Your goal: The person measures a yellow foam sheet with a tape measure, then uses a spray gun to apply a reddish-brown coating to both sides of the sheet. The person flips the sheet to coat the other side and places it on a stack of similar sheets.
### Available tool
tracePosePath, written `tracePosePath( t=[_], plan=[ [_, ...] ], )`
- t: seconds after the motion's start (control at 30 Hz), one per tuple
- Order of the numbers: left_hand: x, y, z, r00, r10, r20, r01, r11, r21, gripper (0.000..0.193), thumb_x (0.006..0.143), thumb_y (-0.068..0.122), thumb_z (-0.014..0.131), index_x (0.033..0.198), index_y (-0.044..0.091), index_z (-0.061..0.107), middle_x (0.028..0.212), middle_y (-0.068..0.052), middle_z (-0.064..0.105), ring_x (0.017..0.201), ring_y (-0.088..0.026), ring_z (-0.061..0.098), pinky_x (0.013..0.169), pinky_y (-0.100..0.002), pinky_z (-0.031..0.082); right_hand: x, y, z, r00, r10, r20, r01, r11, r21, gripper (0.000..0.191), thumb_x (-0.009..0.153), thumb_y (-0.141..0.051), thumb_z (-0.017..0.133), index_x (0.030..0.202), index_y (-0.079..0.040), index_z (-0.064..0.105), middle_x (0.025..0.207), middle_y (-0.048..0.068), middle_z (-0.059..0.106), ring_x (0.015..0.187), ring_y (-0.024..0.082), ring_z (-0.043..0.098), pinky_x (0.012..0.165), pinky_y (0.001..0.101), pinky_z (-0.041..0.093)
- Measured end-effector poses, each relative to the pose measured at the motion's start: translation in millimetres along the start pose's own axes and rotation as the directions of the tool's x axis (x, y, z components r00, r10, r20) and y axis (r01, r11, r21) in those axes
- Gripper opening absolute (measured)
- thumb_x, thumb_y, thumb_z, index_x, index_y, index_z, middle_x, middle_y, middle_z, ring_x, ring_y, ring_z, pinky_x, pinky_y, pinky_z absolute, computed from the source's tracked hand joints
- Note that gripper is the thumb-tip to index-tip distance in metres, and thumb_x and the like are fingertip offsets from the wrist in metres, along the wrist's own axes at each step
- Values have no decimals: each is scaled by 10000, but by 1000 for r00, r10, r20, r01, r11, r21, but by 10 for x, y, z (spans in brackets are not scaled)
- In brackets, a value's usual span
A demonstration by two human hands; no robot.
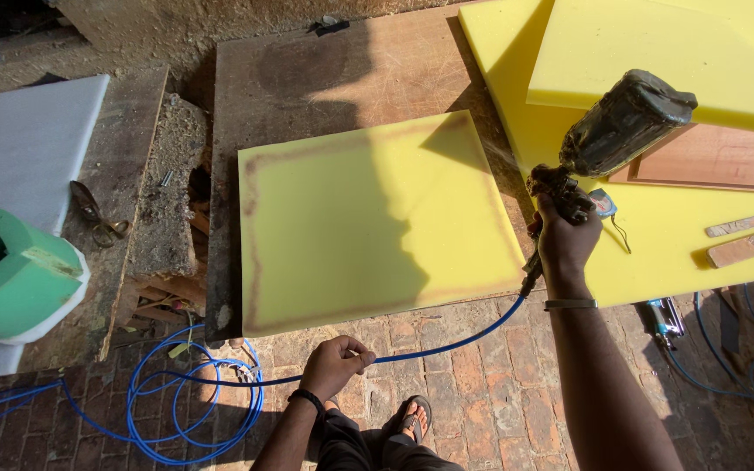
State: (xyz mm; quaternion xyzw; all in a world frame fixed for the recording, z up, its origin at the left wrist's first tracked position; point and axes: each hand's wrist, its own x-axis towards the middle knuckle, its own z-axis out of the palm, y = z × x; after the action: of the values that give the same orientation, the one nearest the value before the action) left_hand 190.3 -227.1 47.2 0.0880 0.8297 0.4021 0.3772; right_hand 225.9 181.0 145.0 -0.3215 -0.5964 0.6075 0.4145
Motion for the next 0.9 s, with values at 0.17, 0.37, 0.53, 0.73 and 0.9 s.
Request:
tracePosePath(
  t=[0.17,0.37,0.53,0.73,0.9],
  plan=[
    [-105,-81,-245,998,-67,-8,67,998,-4,296,823,322,850,977,97,737,760,-51,797,728,-107,766,714,-297,587,-173,-26,301,964,208,164,-214,977,23,135,933,-71,751,998,24,682,747,63,653,555,135,614,512,283,523],
    [-238,-372,-555,992,-110,-64,109,994,-22,337,791,273,874,1018,75,723,795,-72,792,719,-118,768,655,-295,586,-586,-99,1000,887,287,361,-279,957,-77,134,917,-64,750,1004,16,687,726,57,653,573,140,623,521,287,529],
    [-339,-704,-782,986,-121,-117,102,982,-158,371,750,249,904,1007,44,732,779,-73,776,686,-146,757,641,-306,586,-940,-180,1407,802,324,502,-348,936,-48,182,909,-72,741,1071,-2,691,728,49,630,570,133,589,513,289,505],
    [-413,-941,-794,984,-121,-128,121,993,-12,379,717,262,950,978,67,755,789,-44,755,718,-126,734,664,-291,559,-1381,-158,1519,754,358,551,-307,933,-186,228,887,-65,749,1092,5,679,776,48,659,610,138,613,534,300,516],
    [-443,-1010,-936,991,-97,-96,83,986,-142,412,679,236,955,982,56,741,778,-74,767,699,-154,741,653,-299,574,-1495,-160,1498,688,428,586,-363,902,-232,216,922,-101,753,1082,27,684,763,62,646,616,140,605,546,306,533]
  ],
)
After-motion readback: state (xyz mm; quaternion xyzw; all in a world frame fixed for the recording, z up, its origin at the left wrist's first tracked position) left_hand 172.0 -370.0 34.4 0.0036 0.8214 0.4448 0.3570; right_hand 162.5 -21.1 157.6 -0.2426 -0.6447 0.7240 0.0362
